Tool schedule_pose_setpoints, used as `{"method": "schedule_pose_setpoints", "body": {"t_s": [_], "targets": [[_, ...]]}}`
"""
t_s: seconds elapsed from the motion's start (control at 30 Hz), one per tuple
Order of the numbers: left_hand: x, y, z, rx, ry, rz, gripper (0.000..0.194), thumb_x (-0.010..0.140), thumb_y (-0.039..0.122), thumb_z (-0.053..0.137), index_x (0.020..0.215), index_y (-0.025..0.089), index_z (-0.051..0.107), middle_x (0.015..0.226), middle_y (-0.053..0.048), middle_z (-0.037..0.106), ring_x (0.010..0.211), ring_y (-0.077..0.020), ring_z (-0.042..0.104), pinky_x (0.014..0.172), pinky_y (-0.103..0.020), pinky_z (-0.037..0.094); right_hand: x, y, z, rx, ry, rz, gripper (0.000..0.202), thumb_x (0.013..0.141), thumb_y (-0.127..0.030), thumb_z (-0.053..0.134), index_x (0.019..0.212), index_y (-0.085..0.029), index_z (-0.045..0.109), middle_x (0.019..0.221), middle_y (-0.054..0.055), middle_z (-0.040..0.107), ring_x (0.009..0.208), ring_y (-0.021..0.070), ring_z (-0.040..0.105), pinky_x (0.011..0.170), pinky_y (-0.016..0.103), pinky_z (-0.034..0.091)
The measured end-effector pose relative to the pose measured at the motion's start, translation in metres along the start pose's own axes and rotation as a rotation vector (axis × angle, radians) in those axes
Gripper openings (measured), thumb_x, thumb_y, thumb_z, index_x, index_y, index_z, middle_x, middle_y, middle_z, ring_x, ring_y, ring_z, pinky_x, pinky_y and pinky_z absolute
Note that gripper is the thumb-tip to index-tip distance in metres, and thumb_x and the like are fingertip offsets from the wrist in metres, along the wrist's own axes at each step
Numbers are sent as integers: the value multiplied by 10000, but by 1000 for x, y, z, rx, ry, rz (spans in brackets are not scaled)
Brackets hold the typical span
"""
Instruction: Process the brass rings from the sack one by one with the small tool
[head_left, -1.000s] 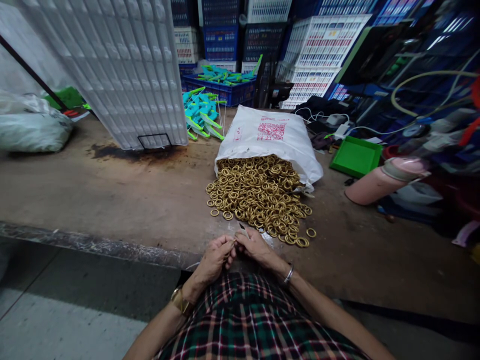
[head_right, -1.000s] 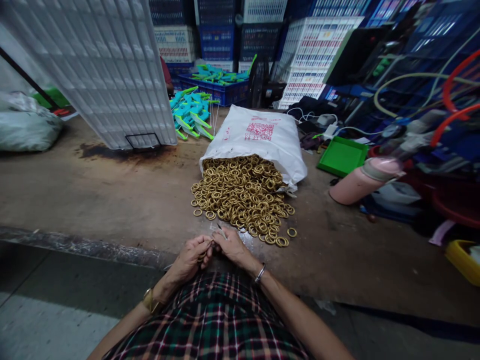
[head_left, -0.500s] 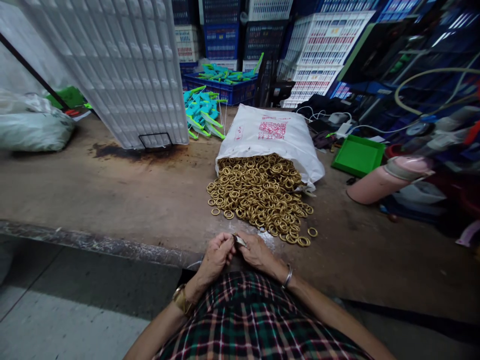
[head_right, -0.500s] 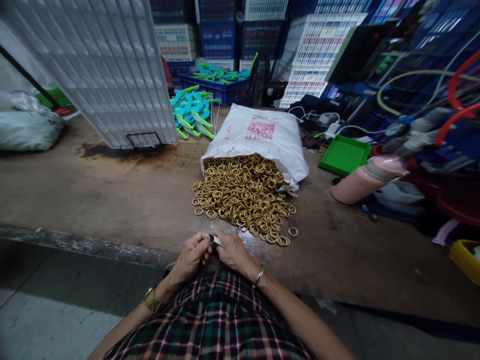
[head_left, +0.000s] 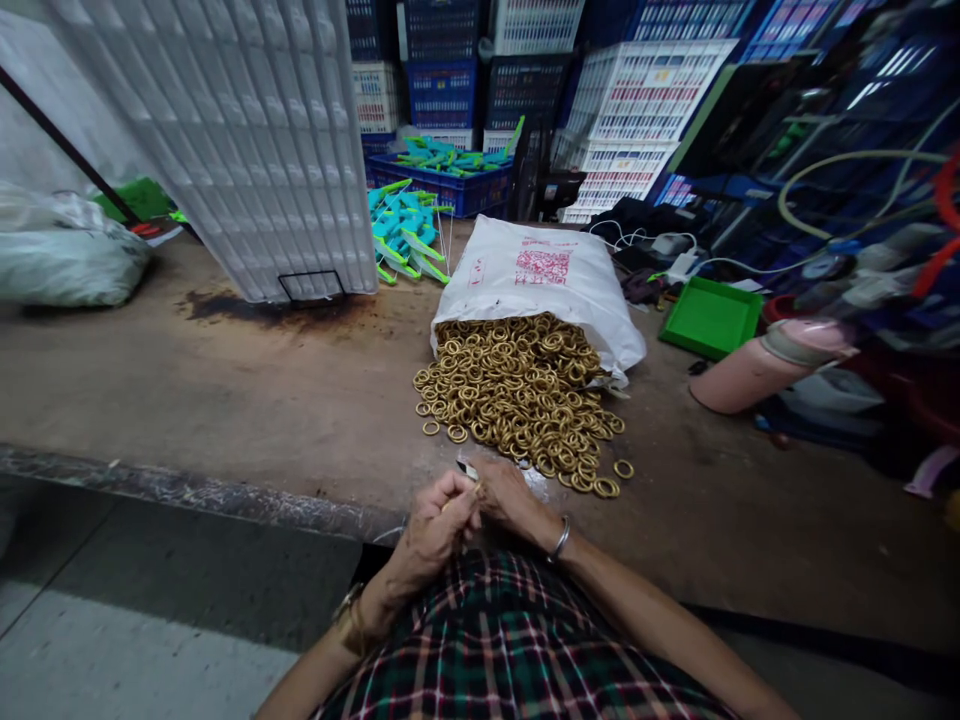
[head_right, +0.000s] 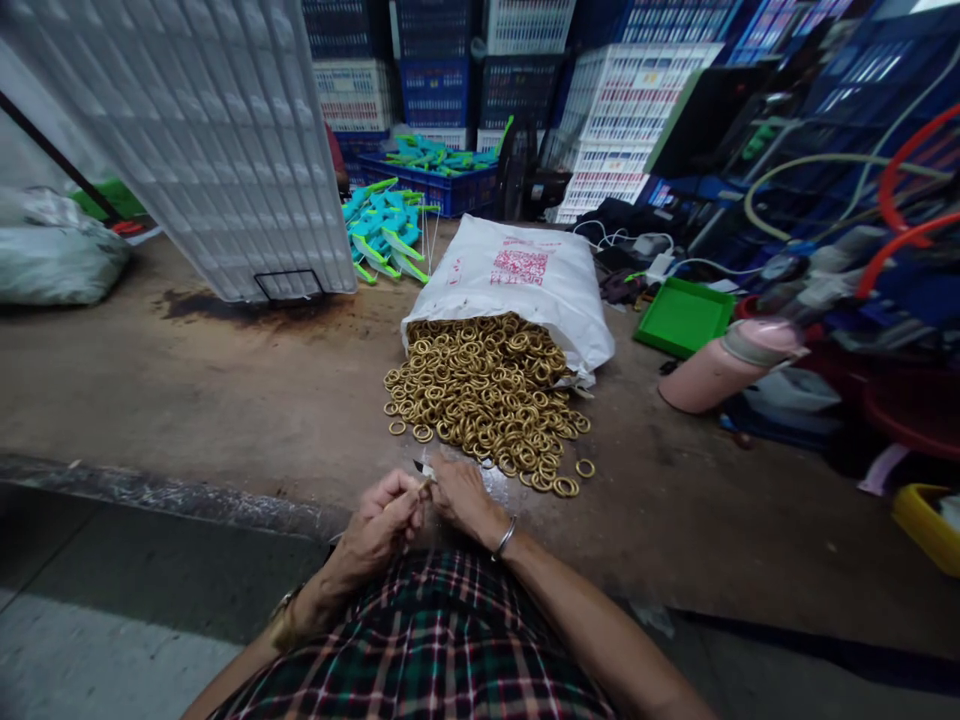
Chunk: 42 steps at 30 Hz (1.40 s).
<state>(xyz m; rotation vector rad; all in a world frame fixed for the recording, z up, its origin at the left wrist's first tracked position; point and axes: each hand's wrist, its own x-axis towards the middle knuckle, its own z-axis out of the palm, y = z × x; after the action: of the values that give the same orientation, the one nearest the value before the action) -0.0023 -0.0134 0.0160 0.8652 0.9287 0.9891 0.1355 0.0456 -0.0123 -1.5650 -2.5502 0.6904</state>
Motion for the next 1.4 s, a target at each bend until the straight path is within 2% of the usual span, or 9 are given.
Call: {"method": "schedule_pose_setpoints", "body": {"t_s": [0.17,0.4,0.57,0.7,0.8,0.97,1.07,1.17,1.4], "targets": [[2,-1,-15,-411,123,-97,285,736,401,616,741,164,456,658,30,530,449,-37,415,382,-148,279,19,-5,8,-57,142,49,260,771,-133,425,1026,-165,464,879,60,639,759,154,585,627,229,326],[4,-6,-29,-500,228,-97,237,709,334,641,744,151,495,700,-14,594,470,-62,470,387,-162,316,44,-17,7,-198,122,121,200,822,-144,403,1014,-186,436,905,75,648,761,185,620,598,250,350],[7,-11,-36,-633,212,-188,254,694,236,642,922,155,567,683,-17,602,488,-79,507,388,-156,326,42,-17,6,-188,115,127,199,813,-113,385,982,-184,461,871,64,650,750,166,615,593,240,338],[9,-14,-40,-724,242,-216,122,711,218,631,761,110,603,699,-52,622,539,-98,551,394,-159,356,37,-9,9,-123,148,52,228,771,-109,409,973,-183,484,870,56,632,735,150,586,599,233,323],[11,-13,-42,-749,262,-224,115,735,203,606,668,112,591,677,-56,628,567,-124,586,400,-171,383,32,0,10,26,163,25,213,764,-131,410,950,-184,498,765,29,604,667,139,548,589,227,316],[14,-11,-42,-771,225,-237,67,724,172,604,691,115,589,698,-59,634,603,-138,612,421,-176,413,21,8,3,495,174,12,120,825,-253,362,799,-193,463,682,-13,536,596,107,475,561,211,348],[16,-11,-42,-733,185,-230,82,682,137,636,745,121,586,711,-40,622,592,-117,603,410,-153,394,12,7,-1,778,80,100,187,832,-349,360,759,-195,438,653,-37,525,463,70,401,448,186,316],[17,-11,-39,-646,195,-217,171,644,124,670,786,128,574,667,-9,589,532,-82,565,379,-128,347,1,4,-5,945,-10,166,263,820,-424,383,723,-187,443,580,-61,466,381,41,317,368,166,242],[20,-13,-24,-270,228,-107,359,673,356,667,941,138,569,586,35,527,441,-64,485,365,-151,337,-12,-4,-5,1239,-102,252,318,749,-495,497,697,-204,381,504,-116,344,317,11,203,312,143,153]]}}
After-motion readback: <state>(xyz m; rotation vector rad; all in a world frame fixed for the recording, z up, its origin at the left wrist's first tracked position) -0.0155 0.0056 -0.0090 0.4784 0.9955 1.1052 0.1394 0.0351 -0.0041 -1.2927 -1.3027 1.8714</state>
